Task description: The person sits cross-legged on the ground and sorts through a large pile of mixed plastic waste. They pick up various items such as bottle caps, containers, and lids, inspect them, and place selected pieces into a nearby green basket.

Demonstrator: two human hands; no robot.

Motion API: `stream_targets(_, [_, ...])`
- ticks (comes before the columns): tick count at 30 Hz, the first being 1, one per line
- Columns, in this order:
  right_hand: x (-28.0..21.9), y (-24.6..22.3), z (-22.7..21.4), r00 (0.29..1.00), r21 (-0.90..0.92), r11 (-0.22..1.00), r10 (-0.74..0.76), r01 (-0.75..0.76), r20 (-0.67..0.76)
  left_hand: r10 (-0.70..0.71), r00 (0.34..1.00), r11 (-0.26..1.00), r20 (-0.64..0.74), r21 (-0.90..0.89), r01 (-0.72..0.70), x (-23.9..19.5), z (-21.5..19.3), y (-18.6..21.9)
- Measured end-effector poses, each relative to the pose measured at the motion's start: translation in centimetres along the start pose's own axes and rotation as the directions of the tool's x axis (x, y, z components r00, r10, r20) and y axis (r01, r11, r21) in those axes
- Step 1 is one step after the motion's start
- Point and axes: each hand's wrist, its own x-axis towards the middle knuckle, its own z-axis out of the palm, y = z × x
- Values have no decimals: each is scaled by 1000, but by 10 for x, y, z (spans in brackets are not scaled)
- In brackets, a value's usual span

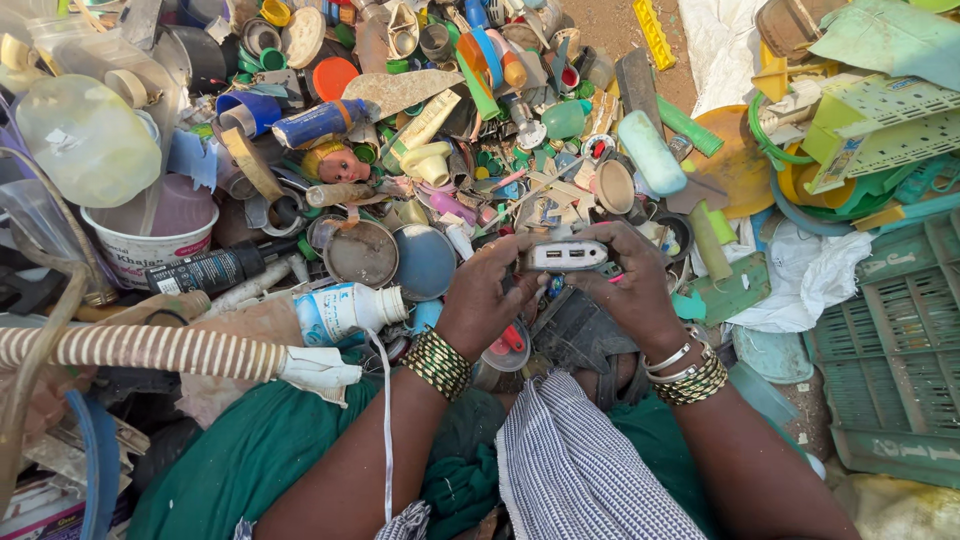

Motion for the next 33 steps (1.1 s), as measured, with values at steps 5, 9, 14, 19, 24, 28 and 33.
stream_targets(5, [-24, 12, 13, 962, 481, 841, 273, -249, 21, -295, 922, 746, 251, -542, 386, 1, 17, -18])
stream_targets(9, [-24, 39, 17, 917, 564, 742, 393, -364, 75, -361, 871, 580, 332, -652, 489, -1, 20, -35])
stream_targets(14, [-19, 63, 24, 859, 784, 438, 459, -440, 226, -295, 852, 609, 433, -602, 517, -1, 18, -31])
stream_targets(19, [-24, 73, 32, 863, 786, 407, 408, -465, 299, -322, 887, 701, 330, -548, 458, -5, 27, -33])
stream_targets(24, [-23, 53, 27, 886, 687, 559, 286, -464, 366, -346, 894, 665, 285, -598, 448, -4, 29, -41])
stream_targets(28, [-23, 32, 27, 862, 511, 715, 266, -476, 431, -334, 891, 618, 307, -643, 453, -3, 24, -39])
stream_targets(33, [-20, 16, 22, 897, 361, 857, 225, -368, 380, -255, 921, 751, 295, -539, 381, -4, 18, -25])
